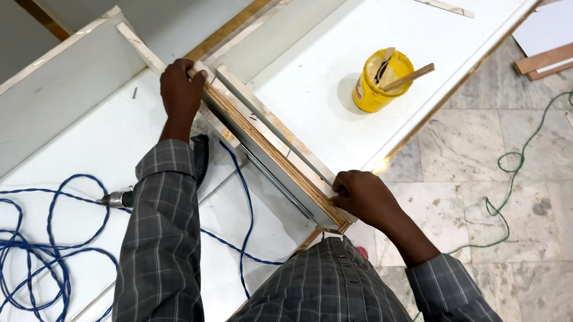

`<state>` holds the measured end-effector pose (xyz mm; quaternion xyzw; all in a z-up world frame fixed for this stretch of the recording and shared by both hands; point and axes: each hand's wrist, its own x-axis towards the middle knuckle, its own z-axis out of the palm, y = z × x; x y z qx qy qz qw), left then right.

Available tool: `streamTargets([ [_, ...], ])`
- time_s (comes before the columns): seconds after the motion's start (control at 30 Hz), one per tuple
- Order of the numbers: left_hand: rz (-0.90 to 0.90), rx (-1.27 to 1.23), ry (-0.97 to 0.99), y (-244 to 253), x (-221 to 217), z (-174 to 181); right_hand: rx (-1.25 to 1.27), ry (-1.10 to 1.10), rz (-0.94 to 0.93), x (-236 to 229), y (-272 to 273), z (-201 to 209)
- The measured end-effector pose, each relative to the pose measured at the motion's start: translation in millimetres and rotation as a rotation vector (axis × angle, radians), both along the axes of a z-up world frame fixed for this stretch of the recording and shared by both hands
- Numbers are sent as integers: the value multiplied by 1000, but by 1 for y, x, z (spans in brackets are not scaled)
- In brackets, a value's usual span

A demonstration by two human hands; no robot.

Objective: The person applies adhesive to a white plastic strip using a wooden stick and then fits the strip into a groove on a wooden frame. A coworker uses a drill to secure the frame.

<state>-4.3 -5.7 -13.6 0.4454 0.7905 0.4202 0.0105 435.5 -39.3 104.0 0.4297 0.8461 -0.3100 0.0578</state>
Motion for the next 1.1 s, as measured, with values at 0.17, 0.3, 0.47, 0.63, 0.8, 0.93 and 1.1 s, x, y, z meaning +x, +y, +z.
streamTargets([
  [0.17, -16, 8, -24, -2, -1, -1, 2, -24, 5, -1, 0, -8],
  [0.3, -34, 26, 21, -1, -5, -6, 8, -26, 3, -1, -3, -15],
  [0.47, -20, -21, 25, 0, -5, -9, 1, -34, -11, -2, -5, -17],
  [0.63, -15, -45, 14, 0, -4, -7, 5, -18, -30, -2, -8, -16],
  [0.8, -15, -53, 10, 0, -4, -7, 14, -25, -38, -3, -13, -14],
  [0.93, -7, -85, 10, 0, -4, -7, 46, -11, -30, -2, -13, -12],
  [1.1, 86, 42, 160, -5, 18, 10, 48, 34, -52, 1, -13, -8],
])
